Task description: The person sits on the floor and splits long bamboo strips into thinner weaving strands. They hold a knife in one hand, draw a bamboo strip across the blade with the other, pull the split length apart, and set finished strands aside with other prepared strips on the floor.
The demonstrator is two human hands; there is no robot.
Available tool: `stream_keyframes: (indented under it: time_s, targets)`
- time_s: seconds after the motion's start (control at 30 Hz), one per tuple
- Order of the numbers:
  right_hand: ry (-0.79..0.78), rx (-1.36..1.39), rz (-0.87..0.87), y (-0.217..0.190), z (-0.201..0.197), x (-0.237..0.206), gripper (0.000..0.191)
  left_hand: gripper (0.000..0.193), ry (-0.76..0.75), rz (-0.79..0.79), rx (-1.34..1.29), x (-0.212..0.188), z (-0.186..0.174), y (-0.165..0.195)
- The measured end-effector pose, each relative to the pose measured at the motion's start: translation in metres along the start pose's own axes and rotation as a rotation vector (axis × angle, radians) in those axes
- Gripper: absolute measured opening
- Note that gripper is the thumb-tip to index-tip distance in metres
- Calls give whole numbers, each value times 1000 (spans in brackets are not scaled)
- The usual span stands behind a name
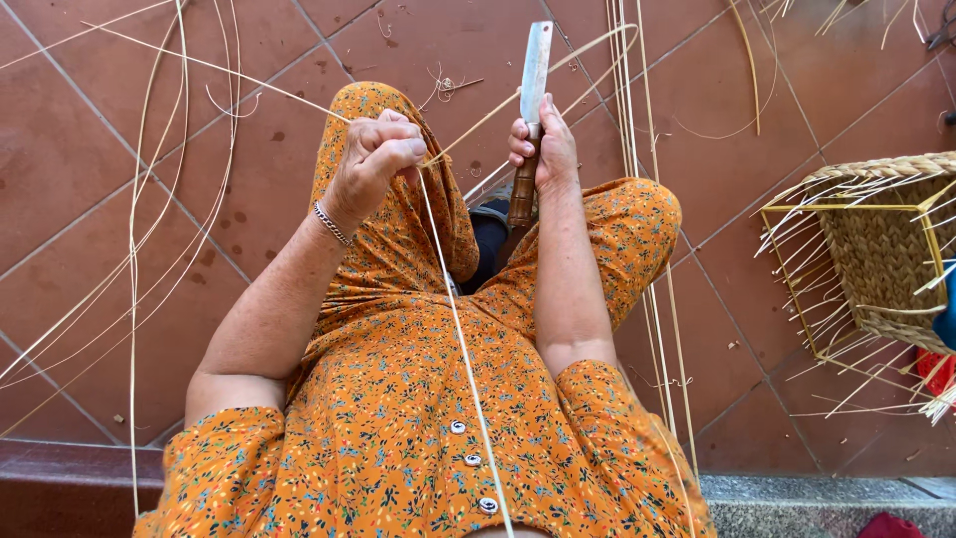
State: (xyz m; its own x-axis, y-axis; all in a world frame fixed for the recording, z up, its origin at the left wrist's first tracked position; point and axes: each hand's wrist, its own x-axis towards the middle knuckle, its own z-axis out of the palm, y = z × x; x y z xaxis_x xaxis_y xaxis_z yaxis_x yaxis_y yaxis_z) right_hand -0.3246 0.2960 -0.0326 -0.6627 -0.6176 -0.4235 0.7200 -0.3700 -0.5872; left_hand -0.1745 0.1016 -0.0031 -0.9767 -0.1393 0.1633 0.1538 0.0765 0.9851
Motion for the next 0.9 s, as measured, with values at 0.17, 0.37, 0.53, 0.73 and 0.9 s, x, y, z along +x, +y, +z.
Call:
stream_keyframes:
  time_s: [0.17,0.37,0.53,0.73,0.9]
  targets:
    - [-2,-5,-17,0,-3,0,44,30,17,-29,-6,1,-4,-2]
    - [130,-34,12,5,1,1,41,33,15,-186,-66,1,-17,-1]
    - [176,59,-67,-3,-5,-1,43,18,-81,-209,-184,5,-20,10]
    - [43,70,-186,-18,-7,-7,49,14,-9,-58,-53,16,-28,14]
    - [-140,-160,-229,-10,1,-25,54,17,108,-28,64,30,-23,12]
